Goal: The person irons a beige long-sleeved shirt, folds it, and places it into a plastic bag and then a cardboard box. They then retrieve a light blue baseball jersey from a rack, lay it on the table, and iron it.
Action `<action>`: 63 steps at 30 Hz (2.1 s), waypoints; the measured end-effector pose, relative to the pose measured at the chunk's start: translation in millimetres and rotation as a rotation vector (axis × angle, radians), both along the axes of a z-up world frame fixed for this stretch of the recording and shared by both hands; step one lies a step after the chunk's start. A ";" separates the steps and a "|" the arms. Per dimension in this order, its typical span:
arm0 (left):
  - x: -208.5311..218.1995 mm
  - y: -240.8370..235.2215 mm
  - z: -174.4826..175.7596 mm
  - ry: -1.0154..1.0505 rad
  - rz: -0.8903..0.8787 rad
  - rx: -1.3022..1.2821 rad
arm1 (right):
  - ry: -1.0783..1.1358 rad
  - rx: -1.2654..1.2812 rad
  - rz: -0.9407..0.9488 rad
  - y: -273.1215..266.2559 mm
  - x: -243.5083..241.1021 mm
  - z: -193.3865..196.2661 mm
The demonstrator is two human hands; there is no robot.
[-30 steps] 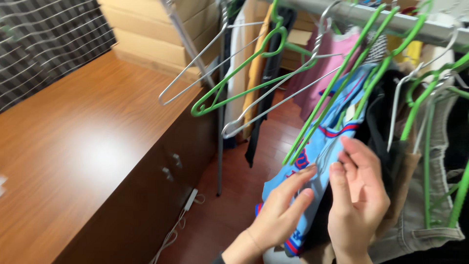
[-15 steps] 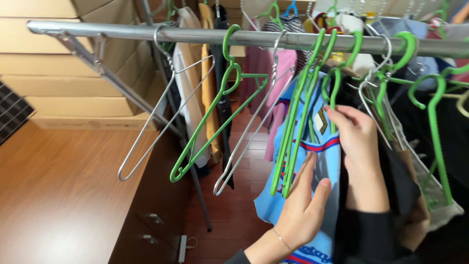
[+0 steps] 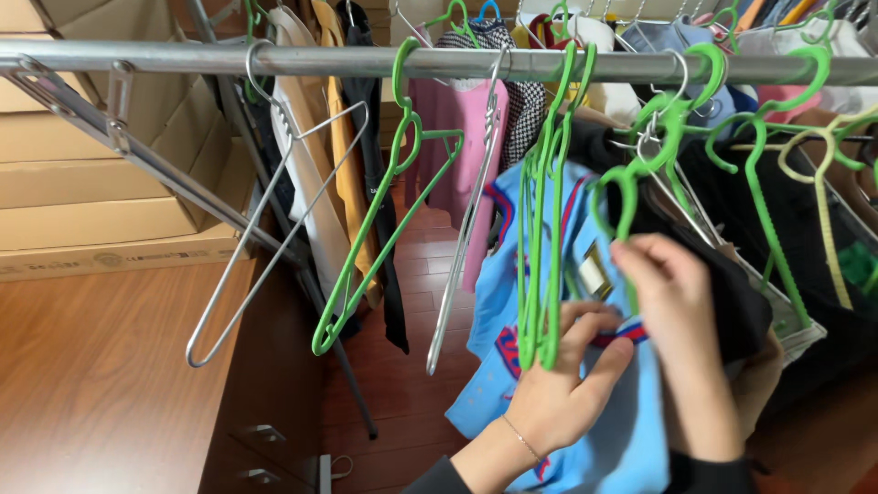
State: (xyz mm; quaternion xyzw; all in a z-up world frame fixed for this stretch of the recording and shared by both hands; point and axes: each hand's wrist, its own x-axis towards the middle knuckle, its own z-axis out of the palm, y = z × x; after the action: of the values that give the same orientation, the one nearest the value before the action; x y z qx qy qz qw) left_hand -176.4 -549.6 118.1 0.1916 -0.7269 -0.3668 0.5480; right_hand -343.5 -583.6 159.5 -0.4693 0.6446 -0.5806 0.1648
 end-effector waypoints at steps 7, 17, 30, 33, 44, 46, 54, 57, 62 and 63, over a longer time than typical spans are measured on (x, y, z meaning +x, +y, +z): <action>9.4 1.8 -66.6 -0.305 0.005 0.102 | 0.013 0.056 0.133 -35.2 -38.1 -169.0; 20.8 8.6 -101.1 -0.612 0.157 -0.292 | 0.583 0.828 0.027 -110.9 -33.7 -227.6; 40.3 -25.0 -172.9 -0.591 0.325 0.327 | -0.160 0.880 0.482 -57.0 -128.0 -163.5; 46.4 -46.2 -157.4 -0.633 0.250 0.516 | -0.477 0.916 0.267 -31.3 -129.8 -122.8; 48.4 -107.5 -114.3 -0.411 0.312 0.526 | 0.348 0.421 0.060 37.0 -34.7 72.0; 52.3 -108.7 -107.8 -0.405 0.312 0.520 | 0.333 0.306 0.093 17.0 -33.7 84.7; 65.0 -86.3 -88.1 -0.394 0.393 0.592 | 0.361 0.211 0.095 -51.8 -14.5 105.7; 71.1 -75.7 -91.6 -0.344 0.474 0.548 | 0.373 0.291 0.099 -55.5 -8.5 96.7; 70.4 -44.0 -88.4 -0.251 0.564 0.595 | 0.456 0.358 0.212 -51.1 -12.5 91.8; 70.5 -38.6 -91.5 -0.246 0.586 0.608 | 0.461 0.363 0.237 -45.5 -16.6 87.2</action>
State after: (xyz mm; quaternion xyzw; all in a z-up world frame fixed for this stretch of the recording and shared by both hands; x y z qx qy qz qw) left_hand -105.9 -588.2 26.6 0.5846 -0.5608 -0.3677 0.4567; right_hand -360.1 -629.1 246.7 -0.6235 0.6988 -0.3110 0.1620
